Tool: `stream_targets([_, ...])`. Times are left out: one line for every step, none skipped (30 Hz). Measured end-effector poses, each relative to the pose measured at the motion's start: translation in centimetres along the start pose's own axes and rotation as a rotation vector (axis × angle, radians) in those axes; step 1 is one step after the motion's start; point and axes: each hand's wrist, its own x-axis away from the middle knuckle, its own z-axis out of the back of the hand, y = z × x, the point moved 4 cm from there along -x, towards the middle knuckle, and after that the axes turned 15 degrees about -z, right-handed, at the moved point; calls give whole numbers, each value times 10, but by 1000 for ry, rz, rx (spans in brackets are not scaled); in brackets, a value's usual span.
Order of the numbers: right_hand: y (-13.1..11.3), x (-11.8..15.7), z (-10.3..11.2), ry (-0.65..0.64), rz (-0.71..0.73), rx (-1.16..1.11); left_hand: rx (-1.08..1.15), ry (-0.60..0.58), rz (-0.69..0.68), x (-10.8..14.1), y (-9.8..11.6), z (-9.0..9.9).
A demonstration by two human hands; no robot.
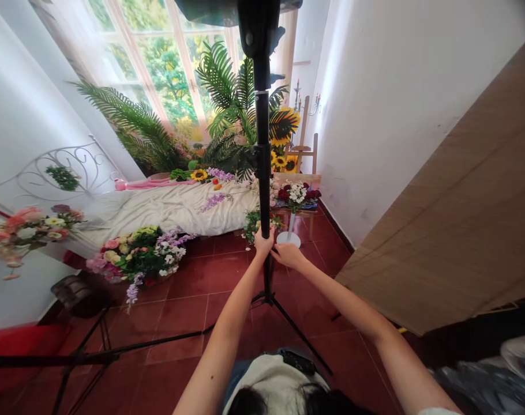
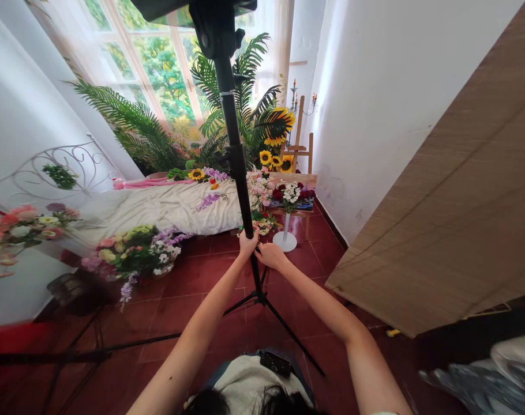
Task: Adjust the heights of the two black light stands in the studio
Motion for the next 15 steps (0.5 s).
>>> stream_targets([0,0,0,0,17,-4,2,-2,-4,0,0,0])
stream_targets([0,-1,-1,0,27,-11,3,-5,-7,0,0,0])
stream_targets([1,-1,-1,-1,30,-21,4,-8,-7,0,0,0])
stream_targets([2,-2,-2,-6,26,-34,5,-10,-7,0,0,0])
stream_targets([3,-2,-3,-14,20,-49,5,-13,-9,0,0,0])
stream_targets([4,-2,-4,-20,13,-66,6,-15,-15,0,0,0])
stream_targets([4,-2,-5,-22,8,-83,7,-15,-24,-1,0,1])
stream_targets([5,-2,-6,-20,2,-100,8,-16,-34,-1,0,1])
stream_targets([5,-2,-7,-15,-5,-116,9,-17,-43,-1,1,1])
stream_targets([6,-2,-9,-6,-15,-132,12,-19,-52,-1,1,1])
stream_targets([7,-3,-10,4,-26,-150,15,-20,-57,-1,2,1])
stream_targets([7,-3,-11,15,-36,-168,19,-19,-58,-1,3,2])
stream_targets([8,-3,-13,24,-43,-187,23,-17,-56,-1,3,2])
stream_targets([9,-4,-14,30,-45,-205,27,-13,-53,-1,4,2])
stream_targets([10,-5,-15,32,-39,-223,31,-9,-49,-1,5,2])
